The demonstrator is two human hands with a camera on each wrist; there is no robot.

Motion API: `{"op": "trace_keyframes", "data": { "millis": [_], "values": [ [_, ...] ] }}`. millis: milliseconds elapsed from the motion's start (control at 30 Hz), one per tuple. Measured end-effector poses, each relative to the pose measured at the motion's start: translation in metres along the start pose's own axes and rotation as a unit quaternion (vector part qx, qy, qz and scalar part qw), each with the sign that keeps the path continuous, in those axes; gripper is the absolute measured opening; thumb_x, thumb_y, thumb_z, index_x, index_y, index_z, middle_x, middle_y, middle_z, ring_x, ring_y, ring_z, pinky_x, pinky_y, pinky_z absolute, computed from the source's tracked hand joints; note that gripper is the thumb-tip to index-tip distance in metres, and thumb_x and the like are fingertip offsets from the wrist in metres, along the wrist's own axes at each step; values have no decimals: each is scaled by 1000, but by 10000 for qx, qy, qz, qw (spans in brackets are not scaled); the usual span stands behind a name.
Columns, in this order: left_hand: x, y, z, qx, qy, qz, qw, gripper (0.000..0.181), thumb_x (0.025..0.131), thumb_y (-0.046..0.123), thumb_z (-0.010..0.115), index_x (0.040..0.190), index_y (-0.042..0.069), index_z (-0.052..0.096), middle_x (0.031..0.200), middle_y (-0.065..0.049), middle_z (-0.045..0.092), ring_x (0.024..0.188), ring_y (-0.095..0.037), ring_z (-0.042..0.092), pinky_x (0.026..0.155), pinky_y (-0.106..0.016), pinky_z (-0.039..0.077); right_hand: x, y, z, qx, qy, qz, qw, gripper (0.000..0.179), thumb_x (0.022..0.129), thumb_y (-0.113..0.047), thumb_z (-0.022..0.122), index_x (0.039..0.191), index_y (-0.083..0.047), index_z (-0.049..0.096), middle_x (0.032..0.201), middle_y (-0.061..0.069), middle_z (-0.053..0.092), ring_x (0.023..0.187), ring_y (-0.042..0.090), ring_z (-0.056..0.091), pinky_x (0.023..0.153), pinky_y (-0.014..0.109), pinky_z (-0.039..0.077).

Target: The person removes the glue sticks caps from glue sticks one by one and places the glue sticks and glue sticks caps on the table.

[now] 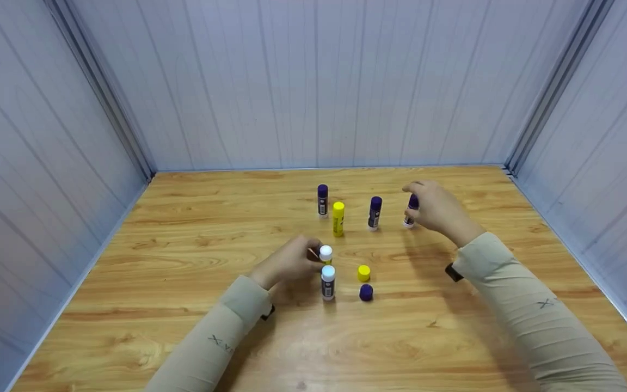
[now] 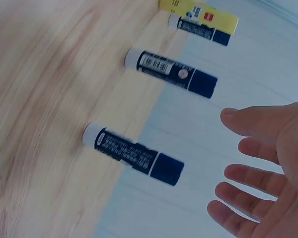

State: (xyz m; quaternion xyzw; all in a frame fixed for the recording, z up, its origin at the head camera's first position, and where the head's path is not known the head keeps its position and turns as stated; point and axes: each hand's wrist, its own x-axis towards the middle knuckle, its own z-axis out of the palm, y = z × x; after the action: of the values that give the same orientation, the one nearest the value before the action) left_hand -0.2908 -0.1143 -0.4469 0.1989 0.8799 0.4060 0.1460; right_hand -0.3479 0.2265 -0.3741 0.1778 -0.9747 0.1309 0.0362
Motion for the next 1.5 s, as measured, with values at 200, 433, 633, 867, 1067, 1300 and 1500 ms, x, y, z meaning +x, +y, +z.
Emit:
{"op": "trace_keyframes", "data": {
  "millis": [200,433,633,867,1067,1300,1500],
  "values": [
    [-1,1,-1,-42,3,-105,9999,19,101,11,76,119,8,77,115,-4,78,107,-20,72,98,-41,62,11,15,1,-59,-144,147,9998,57,101,-15,75,152,5,56,156,32,55,145,54,50,119,66,44],
    [0,0,0,-20,4,10,10000,18,100,11,77,117,8,77,115,-5,78,107,-20,73,99,-42,62,19,23,8,-27,-442,240,9987,58,102,-14,73,153,7,53,155,34,54,145,54,51,121,65,42],
    [-1,0,1,-4,-4,77,10000,16,101,11,77,116,9,78,115,-5,79,108,-22,73,100,-42,62,25,26,16,37,-609,287,9977,59,103,-8,69,156,7,49,158,36,50,147,55,48,124,65,39],
    [0,-1,1,-31,-9,88,10000,18,100,11,78,117,7,77,115,-6,78,110,-25,73,99,-42,61,30,28,23,-163,-686,223,9973,60,99,3,66,155,10,47,153,38,54,140,56,54,119,65,45],
    [1,-1,1,14,-7,135,9999,16,100,11,78,116,7,77,115,-6,78,109,-25,73,99,-43,62,30,30,26,-276,-528,138,9981,53,98,5,66,149,12,54,144,37,61,134,54,60,116,63,49],
    [1,-1,-1,-33,1,120,9999,17,100,11,78,116,8,78,114,-5,78,107,-21,73,97,-41,62,26,34,28,-150,-181,-4,9997,37,99,4,69,134,14,64,130,34,70,122,52,68,108,62,54],
    [1,-1,-2,-52,-62,221,9997,17,101,9,76,117,9,77,115,-6,77,107,-19,72,98,-41,62,19,34,29,-5,-59,-26,10000,26,99,1,74,122,11,68,118,30,73,111,48,71,99,61,57]
  ]
}}
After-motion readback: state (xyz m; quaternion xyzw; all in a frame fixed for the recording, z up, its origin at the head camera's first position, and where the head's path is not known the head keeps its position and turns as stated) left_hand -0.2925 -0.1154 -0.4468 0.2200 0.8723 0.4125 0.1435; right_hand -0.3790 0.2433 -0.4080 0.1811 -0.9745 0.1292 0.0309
